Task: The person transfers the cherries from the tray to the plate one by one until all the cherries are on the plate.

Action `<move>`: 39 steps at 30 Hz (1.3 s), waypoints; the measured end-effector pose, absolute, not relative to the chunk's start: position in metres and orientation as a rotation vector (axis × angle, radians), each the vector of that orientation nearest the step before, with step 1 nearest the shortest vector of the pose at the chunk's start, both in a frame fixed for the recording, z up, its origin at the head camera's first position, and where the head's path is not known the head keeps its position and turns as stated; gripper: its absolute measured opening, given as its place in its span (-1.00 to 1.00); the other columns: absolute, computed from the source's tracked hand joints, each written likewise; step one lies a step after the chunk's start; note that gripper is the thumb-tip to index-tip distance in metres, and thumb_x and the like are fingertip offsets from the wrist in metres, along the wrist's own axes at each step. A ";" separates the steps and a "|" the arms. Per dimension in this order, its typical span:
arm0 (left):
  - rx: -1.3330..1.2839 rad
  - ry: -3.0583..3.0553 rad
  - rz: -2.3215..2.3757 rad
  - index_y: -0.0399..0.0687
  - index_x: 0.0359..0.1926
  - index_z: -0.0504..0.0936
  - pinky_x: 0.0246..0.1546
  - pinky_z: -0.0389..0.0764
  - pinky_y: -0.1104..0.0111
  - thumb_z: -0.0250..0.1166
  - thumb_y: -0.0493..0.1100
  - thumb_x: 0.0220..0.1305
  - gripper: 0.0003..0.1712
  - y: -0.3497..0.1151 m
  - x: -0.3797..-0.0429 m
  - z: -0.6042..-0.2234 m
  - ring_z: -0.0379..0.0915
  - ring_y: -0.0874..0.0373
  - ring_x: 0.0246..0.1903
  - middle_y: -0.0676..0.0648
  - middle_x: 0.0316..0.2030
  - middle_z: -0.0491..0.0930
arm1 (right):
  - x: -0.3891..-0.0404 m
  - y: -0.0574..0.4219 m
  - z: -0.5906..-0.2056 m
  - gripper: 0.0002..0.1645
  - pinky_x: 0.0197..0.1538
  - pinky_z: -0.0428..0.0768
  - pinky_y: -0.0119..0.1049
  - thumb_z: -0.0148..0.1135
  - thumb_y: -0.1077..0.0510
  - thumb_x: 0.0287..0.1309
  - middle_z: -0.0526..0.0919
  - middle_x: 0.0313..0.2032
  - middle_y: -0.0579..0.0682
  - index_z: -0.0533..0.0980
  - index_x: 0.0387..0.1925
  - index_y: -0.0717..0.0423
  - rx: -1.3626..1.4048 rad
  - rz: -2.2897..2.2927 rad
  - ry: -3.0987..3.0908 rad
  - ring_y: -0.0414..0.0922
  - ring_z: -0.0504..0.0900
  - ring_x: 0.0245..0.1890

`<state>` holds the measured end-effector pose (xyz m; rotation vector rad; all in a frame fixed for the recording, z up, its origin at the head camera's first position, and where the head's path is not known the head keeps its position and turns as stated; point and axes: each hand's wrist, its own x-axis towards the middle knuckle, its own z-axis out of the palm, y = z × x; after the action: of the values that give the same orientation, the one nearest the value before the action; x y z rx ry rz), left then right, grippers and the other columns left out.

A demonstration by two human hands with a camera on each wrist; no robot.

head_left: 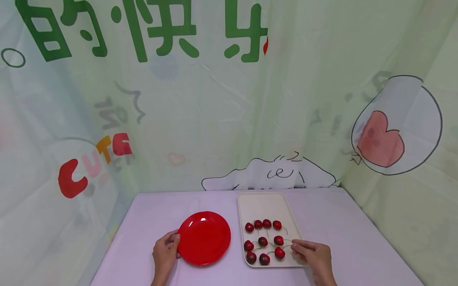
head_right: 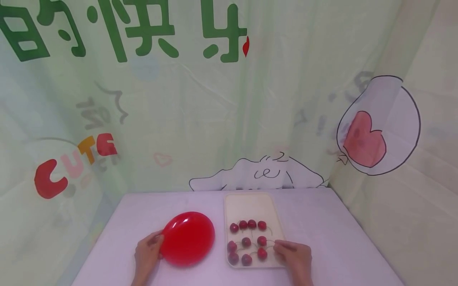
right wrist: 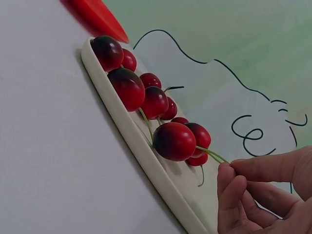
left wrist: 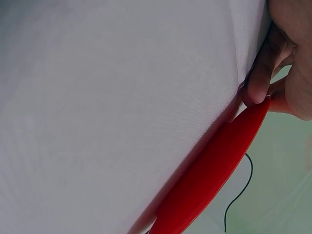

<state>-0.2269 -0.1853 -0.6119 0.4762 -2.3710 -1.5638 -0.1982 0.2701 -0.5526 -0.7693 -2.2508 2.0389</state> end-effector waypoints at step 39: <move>0.478 -2.381 -1.577 -0.25 0.31 0.70 -0.58 0.67 0.46 0.32 -0.18 0.60 -0.61 -0.188 -0.228 -0.613 0.57 0.16 -0.65 -0.34 -0.02 0.78 | -0.202 0.258 -0.559 -0.71 -0.21 0.81 -0.40 0.40 0.32 0.44 0.88 -0.34 0.03 0.72 0.04 0.50 -0.770 2.348 -2.082 -0.15 0.81 -0.35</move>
<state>-0.2281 -0.1875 -0.6128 0.4777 -2.3811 -1.5767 -0.2022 0.2585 -0.5590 -0.7705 -2.0821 2.3483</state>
